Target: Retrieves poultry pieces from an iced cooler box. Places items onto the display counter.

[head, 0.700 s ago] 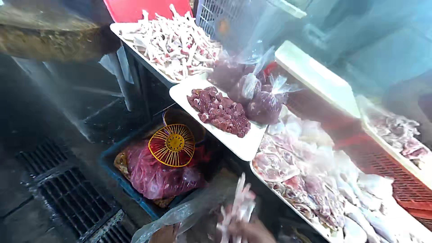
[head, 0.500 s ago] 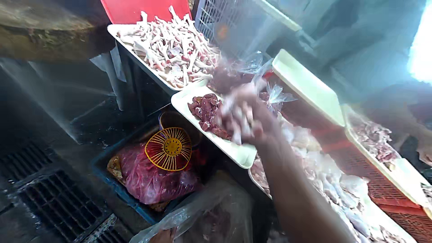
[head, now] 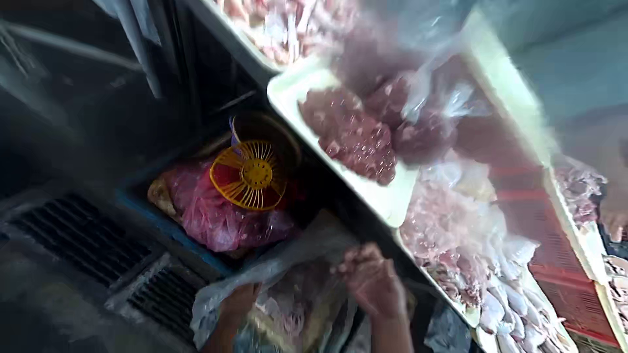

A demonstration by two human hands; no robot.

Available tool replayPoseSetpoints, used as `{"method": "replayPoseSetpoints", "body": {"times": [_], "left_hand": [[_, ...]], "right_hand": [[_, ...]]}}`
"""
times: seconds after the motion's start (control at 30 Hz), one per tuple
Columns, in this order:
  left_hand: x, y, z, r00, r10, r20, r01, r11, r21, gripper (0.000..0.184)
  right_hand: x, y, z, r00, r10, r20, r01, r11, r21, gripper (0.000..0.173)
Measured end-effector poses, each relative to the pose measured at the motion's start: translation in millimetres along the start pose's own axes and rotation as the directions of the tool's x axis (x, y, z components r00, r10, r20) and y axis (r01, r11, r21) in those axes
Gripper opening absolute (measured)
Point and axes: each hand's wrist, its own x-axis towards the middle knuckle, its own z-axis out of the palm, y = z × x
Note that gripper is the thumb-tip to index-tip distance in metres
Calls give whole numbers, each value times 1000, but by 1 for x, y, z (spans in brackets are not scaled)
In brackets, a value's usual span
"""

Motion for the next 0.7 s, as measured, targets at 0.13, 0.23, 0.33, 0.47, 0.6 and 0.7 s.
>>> {"method": "replayPoseSetpoints", "body": {"times": [0.13,0.23,0.33,0.47,0.6,0.7], "left_hand": [[-4,10,-22,986,-26,164,22,999,23,55],[0,7,5,994,-55,92,44,993,108,63],[6,4,12,999,-41,-9,42,991,128,62],[6,9,18,998,-24,-66,35,983,182,63],[11,5,27,989,-3,-147,34,978,208,66],[16,-2,39,968,75,-240,-24,978,208,64]], "right_hand": [[-126,154,-87,417,498,-760,-641,754,142,41],[-189,216,-121,230,572,-787,-793,579,189,44],[-188,261,-154,397,554,-732,-794,607,29,40],[-135,303,-200,590,365,-720,-802,368,-471,49],[-60,322,-246,667,210,-715,-745,173,-644,54],[-23,348,-301,591,242,-769,-806,162,-569,63]]}}
